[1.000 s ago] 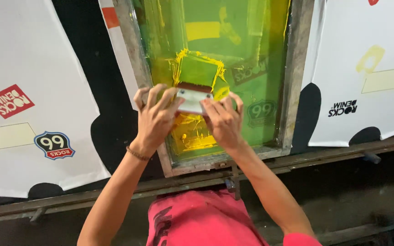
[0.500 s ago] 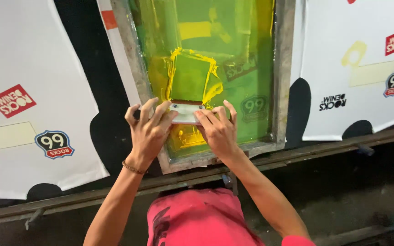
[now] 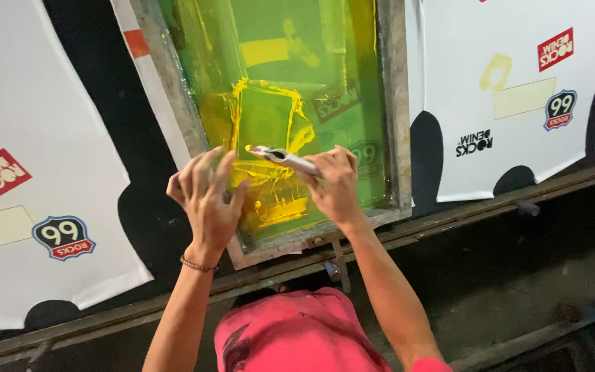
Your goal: The person uses a squeegee to spread yellow ink across a screen printing frame positioned over a white t-shirt. After completing the print, the person walks to a nearby shelf, picks up a yellow bucket, and scrapes excess ink from the squeegee into the bucket.
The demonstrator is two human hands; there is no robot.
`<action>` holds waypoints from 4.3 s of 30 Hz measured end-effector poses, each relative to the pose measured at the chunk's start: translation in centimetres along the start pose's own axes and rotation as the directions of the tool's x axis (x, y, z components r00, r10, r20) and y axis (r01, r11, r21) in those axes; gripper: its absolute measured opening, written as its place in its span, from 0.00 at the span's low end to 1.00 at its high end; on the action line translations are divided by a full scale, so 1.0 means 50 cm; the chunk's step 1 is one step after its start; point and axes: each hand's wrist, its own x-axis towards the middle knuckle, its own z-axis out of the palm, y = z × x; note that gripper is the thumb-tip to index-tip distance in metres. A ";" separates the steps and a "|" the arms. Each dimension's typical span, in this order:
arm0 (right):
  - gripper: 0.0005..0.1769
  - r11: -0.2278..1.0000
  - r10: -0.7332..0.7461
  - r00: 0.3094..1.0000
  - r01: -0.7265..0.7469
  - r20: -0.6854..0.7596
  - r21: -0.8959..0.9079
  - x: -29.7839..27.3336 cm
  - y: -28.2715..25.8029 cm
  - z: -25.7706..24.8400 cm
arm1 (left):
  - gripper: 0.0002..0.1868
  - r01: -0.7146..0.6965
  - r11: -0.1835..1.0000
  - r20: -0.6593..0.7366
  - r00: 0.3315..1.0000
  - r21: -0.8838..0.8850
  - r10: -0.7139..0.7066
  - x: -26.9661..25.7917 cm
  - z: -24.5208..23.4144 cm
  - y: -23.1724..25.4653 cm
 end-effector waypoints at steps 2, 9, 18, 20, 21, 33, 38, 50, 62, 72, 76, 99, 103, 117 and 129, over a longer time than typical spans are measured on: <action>0.10 0.986 0.076 0.997 -0.071 -0.026 0.153 -0.024 0.063 0.007 | 0.29 0.086 0.996 -0.028 0.996 -0.036 -0.087 -0.048 0.033 -0.024; 0.05 0.700 0.416 0.909 -0.331 0.015 0.633 0.015 0.059 -0.121 | 0.42 0.529 0.828 -0.027 0.840 -0.188 -0.542 -0.175 0.112 -0.054; 0.11 0.611 0.657 0.739 -0.405 -0.149 0.680 -0.012 0.235 -0.097 | 0.33 0.605 0.771 -0.040 0.781 -0.199 -0.623 -0.200 0.175 -0.078; 0.11 0.588 0.678 0.724 -0.431 -0.127 0.685 0.022 0.184 -0.139 | 0.33 0.615 0.761 -0.058 0.769 -0.207 -0.637 -0.202 0.181 -0.080; 0.11 0.568 0.700 0.706 -0.454 -0.112 0.687 0.040 0.157 -0.158 | 0.33 0.620 0.754 -0.074 0.760 -0.220 -0.646 -0.205 0.182 -0.082; 0.05 0.531 0.718 0.689 -0.450 -0.099 0.718 0.062 0.120 -0.194 | 0.37 0.606 0.704 -0.105 0.726 -0.370 -0.680 -0.174 0.147 -0.067; 0.10 0.567 0.642 0.748 -0.319 -0.165 0.760 0.079 0.058 -0.185 | 0.37 0.591 0.693 -0.112 0.722 -0.413 -0.682 -0.161 0.089 -0.130; 0.14 0.371 0.836 0.485 -0.151 -0.258 0.916 0.045 -0.212 0.179 | 0.40 0.471 0.756 -0.180 0.783 -0.456 -0.596 -0.228 -0.165 -0.555; 0.11 0.174 0.849 0.526 -0.173 -0.058 0.969 -0.043 -0.588 0.456 | 0.41 0.472 0.769 -0.195 0.783 -0.432 -0.591 -0.416 -0.425 -0.953; 0.08 0.138 0.784 0.620 -0.115 -0.037 0.984 -0.026 -0.722 0.503 | 0.43 0.438 0.796 -0.214 0.804 -0.418 -0.555 -0.464 -0.479 -1.057; 0.05 0.158 0.696 0.717 -0.128 -0.019 0.979 -0.051 -0.677 0.529 | 0.42 0.451 0.787 -0.213 0.794 -0.421 -0.569 -0.477 -0.482 -1.074; 0.09 0.196 0.802 0.597 -0.215 -0.030 0.957 -0.084 -0.680 0.586 | 0.40 0.473 0.761 -0.161 0.794 -0.443 -0.587 -0.483 -0.538 -1.073; 0.05 0.206 0.795 0.606 -0.238 -0.021 0.949 -0.057 -0.743 0.566 | 0.41 0.460 0.758 -0.161 0.797 -0.463 -0.582 -0.492 -0.531 -1.083; 0.16 0.171 0.886 0.464 -0.277 -0.025 0.945 -0.044 -0.743 0.579 | 0.43 0.525 0.721 -0.112 0.768 -0.453 -0.631 -0.500 -0.511 -1.090; 0.20 0.878 0.227 0.971 -0.171 -0.073 0.447 0.035 -0.855 0.511 | 0.51 0.523 0.852 -0.207 0.834 0.005 -0.511 -0.464 -0.550 -1.053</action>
